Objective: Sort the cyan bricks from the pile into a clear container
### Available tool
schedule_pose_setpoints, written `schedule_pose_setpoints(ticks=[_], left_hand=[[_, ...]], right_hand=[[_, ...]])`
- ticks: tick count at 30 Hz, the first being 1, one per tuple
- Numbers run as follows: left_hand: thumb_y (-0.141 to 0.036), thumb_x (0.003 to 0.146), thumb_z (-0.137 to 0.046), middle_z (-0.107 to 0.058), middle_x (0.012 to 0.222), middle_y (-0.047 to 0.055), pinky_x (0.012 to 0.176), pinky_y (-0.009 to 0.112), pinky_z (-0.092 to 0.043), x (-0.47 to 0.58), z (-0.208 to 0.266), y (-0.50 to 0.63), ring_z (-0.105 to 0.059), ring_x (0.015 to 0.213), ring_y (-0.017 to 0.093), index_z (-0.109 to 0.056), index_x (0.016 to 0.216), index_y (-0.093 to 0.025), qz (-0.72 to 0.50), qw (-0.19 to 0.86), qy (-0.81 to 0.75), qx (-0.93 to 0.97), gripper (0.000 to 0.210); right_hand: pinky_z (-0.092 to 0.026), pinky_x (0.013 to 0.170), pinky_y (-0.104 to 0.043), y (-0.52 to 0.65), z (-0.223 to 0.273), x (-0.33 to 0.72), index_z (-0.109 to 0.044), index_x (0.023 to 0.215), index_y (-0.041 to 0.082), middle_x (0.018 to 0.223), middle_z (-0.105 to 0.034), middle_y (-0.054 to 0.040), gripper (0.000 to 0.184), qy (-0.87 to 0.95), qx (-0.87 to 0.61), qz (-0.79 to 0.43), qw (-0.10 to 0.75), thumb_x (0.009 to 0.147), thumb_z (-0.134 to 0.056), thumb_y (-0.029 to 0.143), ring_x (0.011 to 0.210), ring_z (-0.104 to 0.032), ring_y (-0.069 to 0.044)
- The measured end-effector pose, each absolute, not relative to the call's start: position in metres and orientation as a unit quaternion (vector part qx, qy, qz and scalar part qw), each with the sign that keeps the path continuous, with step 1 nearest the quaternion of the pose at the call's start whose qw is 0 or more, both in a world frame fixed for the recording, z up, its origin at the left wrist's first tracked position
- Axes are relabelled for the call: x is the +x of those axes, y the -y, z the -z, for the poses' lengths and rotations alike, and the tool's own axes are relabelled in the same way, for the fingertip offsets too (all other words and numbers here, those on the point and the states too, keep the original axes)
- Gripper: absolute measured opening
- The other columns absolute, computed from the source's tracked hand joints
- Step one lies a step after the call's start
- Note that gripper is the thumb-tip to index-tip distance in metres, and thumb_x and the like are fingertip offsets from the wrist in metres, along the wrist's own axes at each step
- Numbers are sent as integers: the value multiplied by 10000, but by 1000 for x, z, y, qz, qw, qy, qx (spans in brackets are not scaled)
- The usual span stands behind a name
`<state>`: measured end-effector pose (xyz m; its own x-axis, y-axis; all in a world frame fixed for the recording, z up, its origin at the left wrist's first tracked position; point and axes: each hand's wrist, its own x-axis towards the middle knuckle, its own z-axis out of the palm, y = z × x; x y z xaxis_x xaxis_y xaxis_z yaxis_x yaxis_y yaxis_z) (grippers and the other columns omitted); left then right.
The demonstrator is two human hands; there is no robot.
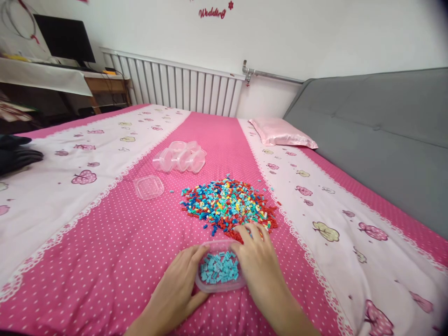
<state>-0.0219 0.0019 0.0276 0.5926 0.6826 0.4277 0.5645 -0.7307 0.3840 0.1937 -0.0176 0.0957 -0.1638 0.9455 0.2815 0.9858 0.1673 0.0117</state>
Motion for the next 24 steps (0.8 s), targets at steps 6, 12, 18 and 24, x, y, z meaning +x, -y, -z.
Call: schedule_pose_setpoints(ticks=[6, 12, 18, 24], left_hand=[[-257, 851, -649, -639, 1301, 113, 982, 431, -545, -21, -27, -2, -640, 1149, 288, -351, 1453, -238, -288, 110, -350, 884, 673], [-265, 850, -650, -642, 1298, 112, 980, 437, -546, -22, -25, -4, -639, 1152, 294, -342, 1459, -247, -284, 105, -351, 886, 683], [-272, 864, -648, -640, 1296, 116, 977, 431, -548, -22, -25, -4, -644, 1143, 290, -326, 1475, -242, -285, 107, -352, 885, 691], [-271, 848, -661, -642, 1309, 113, 980, 425, -551, -23, -26, -4, -649, 1151, 291, -341, 1453, -246, -285, 99, -350, 887, 685]], right_hand=[[-415, 1077, -517, 29, -93, 207, -801, 1011, 227, 1348, -645, -106, 175, 754, -649, 35, 100, 898, -674, 186, 1275, -521, -343], [-370, 1122, -558, 29, -86, 207, -815, 948, 217, 1445, -573, -96, 176, 761, -643, -34, 82, 920, -642, 200, 1341, -475, -370], [-481, 977, -480, 42, -115, 214, -769, 908, 224, 1224, -695, -96, 349, 745, -612, 20, 265, 896, -486, 20, 1151, -599, -291], [-487, 793, -341, 31, -123, 250, -633, 857, 220, 855, -632, -27, 177, 595, -572, 120, 552, 922, -496, 128, 852, -611, -196]])
